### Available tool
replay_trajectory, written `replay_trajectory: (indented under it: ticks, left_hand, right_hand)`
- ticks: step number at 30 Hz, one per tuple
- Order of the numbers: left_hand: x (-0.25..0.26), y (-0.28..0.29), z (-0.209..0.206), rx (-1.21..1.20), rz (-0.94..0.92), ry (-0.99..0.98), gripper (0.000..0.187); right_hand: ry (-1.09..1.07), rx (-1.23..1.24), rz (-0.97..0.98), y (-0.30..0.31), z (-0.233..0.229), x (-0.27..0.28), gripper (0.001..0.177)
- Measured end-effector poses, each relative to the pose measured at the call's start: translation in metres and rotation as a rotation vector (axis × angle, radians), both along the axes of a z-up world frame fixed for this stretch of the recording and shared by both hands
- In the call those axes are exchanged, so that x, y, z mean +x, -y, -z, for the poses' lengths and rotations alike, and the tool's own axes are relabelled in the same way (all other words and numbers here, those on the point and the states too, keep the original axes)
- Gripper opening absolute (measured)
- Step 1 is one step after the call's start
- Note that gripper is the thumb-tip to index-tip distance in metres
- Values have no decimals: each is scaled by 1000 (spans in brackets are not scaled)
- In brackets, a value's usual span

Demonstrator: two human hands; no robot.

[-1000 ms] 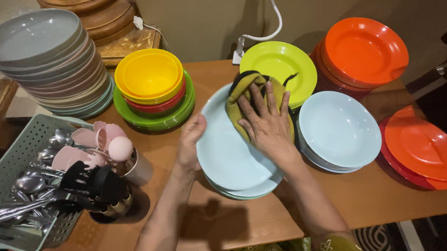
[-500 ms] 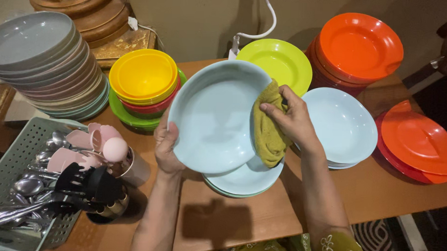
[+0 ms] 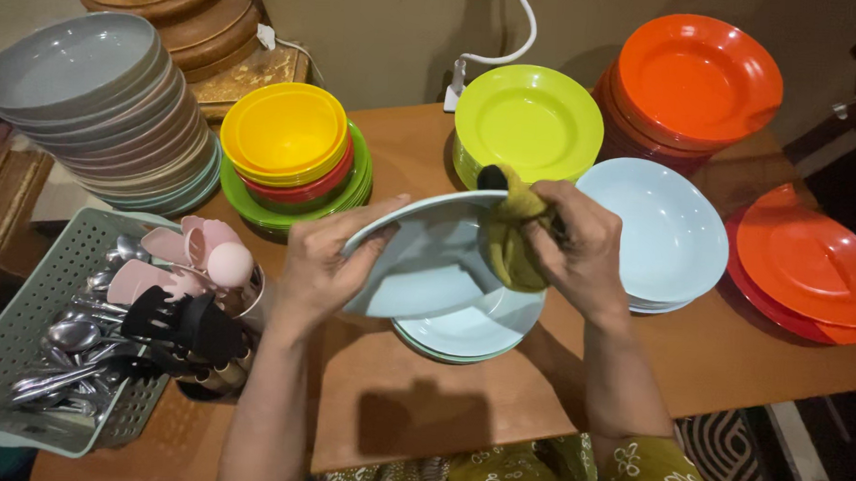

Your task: The person wipes bowls one at a time with a cloth and stacks them on the table.

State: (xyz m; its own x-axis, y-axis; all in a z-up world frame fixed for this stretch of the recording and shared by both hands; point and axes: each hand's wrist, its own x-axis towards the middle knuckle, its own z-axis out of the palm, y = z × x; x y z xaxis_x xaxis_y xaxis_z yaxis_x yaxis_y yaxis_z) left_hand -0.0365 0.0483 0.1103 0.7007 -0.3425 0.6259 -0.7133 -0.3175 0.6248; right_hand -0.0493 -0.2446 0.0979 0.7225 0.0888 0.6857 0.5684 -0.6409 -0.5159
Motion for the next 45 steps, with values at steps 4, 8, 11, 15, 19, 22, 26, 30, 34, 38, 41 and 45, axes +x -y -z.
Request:
replay_trajectory:
  ticks: [4, 8, 11, 15, 19, 22, 26, 30, 34, 38, 41, 45]
  left_hand:
    - [2, 15, 32, -304, -264, -195, 21]
    - [20, 39, 57, -1005, -249, -256, 26]
    - [35, 45, 65, -1220, -174, -300, 36]
    - [55, 51, 79, -1210, -200, -388, 46]
    - [66, 74, 101, -1207, -118, -628, 53]
    - [70, 109, 111, -1163, 40, -925, 55]
    - [75, 170, 117, -1036, 81, -1104, 52]
    - [78, 220, 130, -839, 144, -1215, 53]
    - [82, 256, 150, -754, 175, -1189, 53]
    - [95, 285, 171, -608, 131, -1199, 50]
    - [100, 296, 182, -521, 172, -1080, 49]
    - [103, 296, 198, -119, 20, -938, 51]
  right_hand:
    - [30, 98, 115, -1, 12, 26, 32]
    - [-117, 445, -65, -20, 44, 45, 33]
    - [-213, 342, -137, -13, 71, 46, 31]
    - [-556, 581, -159, 50, 95, 47, 28]
    - [-291, 1116, -310, 150, 119, 50, 28]
    - [-101, 1387, -565, 211, 152, 38, 29]
    - [14, 1522, -746, 253, 179, 16, 30]
    - [99, 1593, -805, 277, 185, 2, 37]
    - [83, 1334, -917, 294, 182, -7, 44]
    - [85, 1374, -901, 297, 186, -8, 43]
    - [80, 1398, -895, 296, 190, -4, 42]
    - [57, 1424, -887, 290, 195, 1, 41]
